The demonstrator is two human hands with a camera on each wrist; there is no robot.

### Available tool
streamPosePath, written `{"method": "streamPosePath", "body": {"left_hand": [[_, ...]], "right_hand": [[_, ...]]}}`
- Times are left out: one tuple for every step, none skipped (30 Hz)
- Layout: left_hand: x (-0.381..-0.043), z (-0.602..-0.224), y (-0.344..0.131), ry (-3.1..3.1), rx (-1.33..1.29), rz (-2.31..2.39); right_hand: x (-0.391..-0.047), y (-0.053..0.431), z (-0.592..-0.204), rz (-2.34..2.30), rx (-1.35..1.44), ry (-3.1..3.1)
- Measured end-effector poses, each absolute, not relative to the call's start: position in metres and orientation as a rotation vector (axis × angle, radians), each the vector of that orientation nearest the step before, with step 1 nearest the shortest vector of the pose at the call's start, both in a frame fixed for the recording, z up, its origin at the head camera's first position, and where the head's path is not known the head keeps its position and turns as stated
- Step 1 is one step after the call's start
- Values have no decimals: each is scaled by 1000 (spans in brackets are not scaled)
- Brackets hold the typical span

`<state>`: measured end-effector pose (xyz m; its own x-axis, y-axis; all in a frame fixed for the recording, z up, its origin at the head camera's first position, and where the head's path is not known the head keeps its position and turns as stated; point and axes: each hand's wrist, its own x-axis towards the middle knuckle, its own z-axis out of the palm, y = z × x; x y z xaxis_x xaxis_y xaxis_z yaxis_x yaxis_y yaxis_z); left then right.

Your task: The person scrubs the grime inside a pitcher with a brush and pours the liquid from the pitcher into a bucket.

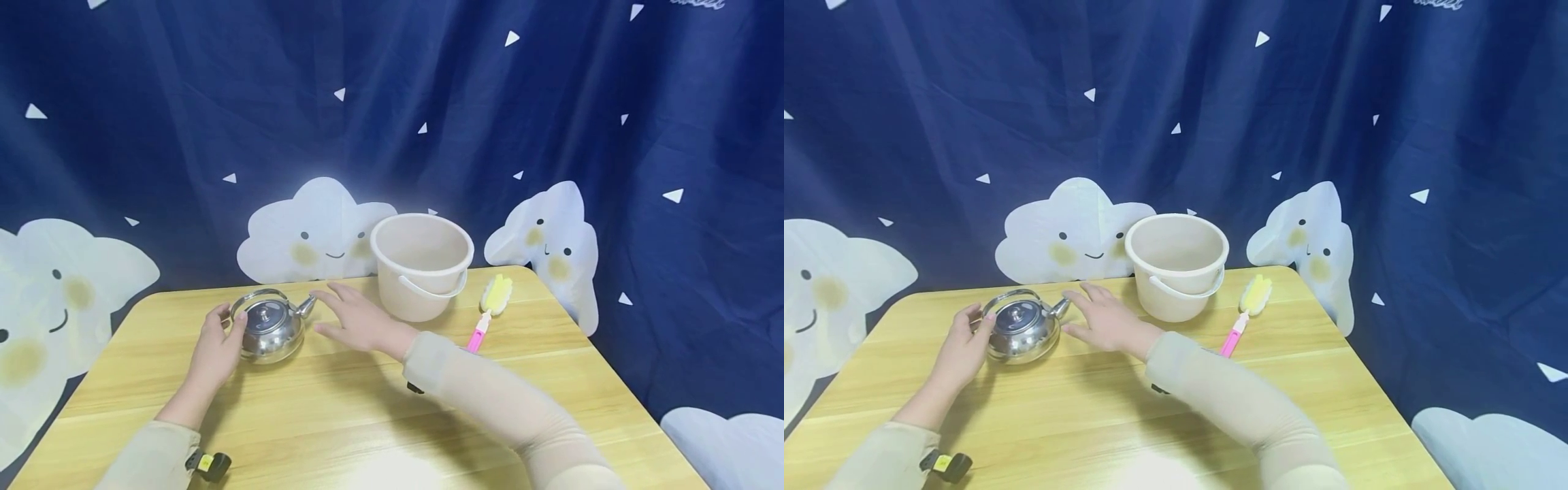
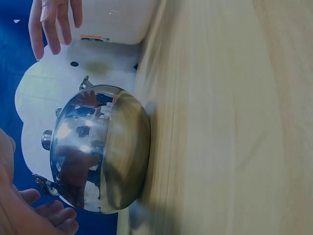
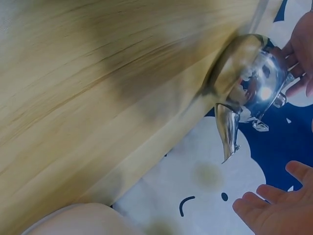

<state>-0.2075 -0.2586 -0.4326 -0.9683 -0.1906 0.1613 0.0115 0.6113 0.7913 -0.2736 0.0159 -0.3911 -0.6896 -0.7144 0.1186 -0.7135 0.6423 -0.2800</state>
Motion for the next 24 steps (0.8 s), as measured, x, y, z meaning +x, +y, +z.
{"method": "streamPosePath", "body": {"left_hand": [[-208, -433, -258, -2606, 150, -1297], [-209, -433, -258, -2604, 156, -1310], [-209, -433, -258, -2599, 160, -1324], [-210, -434, -257, -2594, 164, -1332], [-211, -435, -257, -2588, 172, -1344], [-211, -436, -257, -2580, 181, -1359], [-212, -437, -257, -2573, 189, -1371], [-213, -438, -257, -2567, 192, -1379], [-214, -439, -257, -2560, 192, -1387], [-215, -440, -258, -2557, 194, -1390], [-215, -441, -258, -2552, 197, -1398], [-216, -441, -258, -2548, 199, -1406], [-216, -442, -258, -2543, 202, -1417], [-217, -443, -259, -2540, 207, -1430], [-217, -444, -259, -2534, 213, -1444], [-218, -444, -259, -2528, 222, -1456], [-218, -445, -259, -2521, 227, -1469], [-219, -445, -259, -2516, 233, -1478], [-219, -446, -259, -2511, 242, -1488], [-220, -446, -259, -2505, 250, -1496], [-220, -446, -258, -2500, 256, -1501], [-221, -446, -258, -2495, 262, -1506], [-222, -447, -258, -2492, 268, -1511], [-222, -447, -258, -2489, 278, -1514]], "right_hand": [[-274, 15, -392, -485, -1235, 2846], [-275, 14, -393, -489, -1234, 2844], [-275, 13, -393, -490, -1230, 2844], [-275, 12, -394, -493, -1225, 2841], [-275, 10, -394, -503, -1219, 2836], [-275, 9, -393, -502, -1211, 2835], [-275, 8, -393, -504, -1203, 2833], [-275, 7, -392, -507, -1196, 2833], [-275, 6, -391, -505, -1188, 2836], [-275, 5, -391, -507, -1183, 2839], [-274, 4, -390, -510, -1178, 2843], [-274, 3, -390, -508, -1174, 2850], [-274, 2, -390, -517, -1172, 2852], [-274, 0, -390, -521, -1172, 2855], [-273, -1, -389, -529, -1171, 2856], [-273, -2, -389, -536, -1173, 2856], [-273, -3, -390, -543, -1175, 2856], [-273, -4, -390, -544, -1175, 2858], [-272, -5, -390, -545, -1176, 2859], [-272, -6, -390, -541, -1176, 2863], [-272, -7, -390, -542, -1176, 2868], [-272, -8, -390, -534, -1177, 2872], [-273, -10, -390, -528, -1176, 2876], [-272, -11, -390, -522, -1174, 2879]]}}
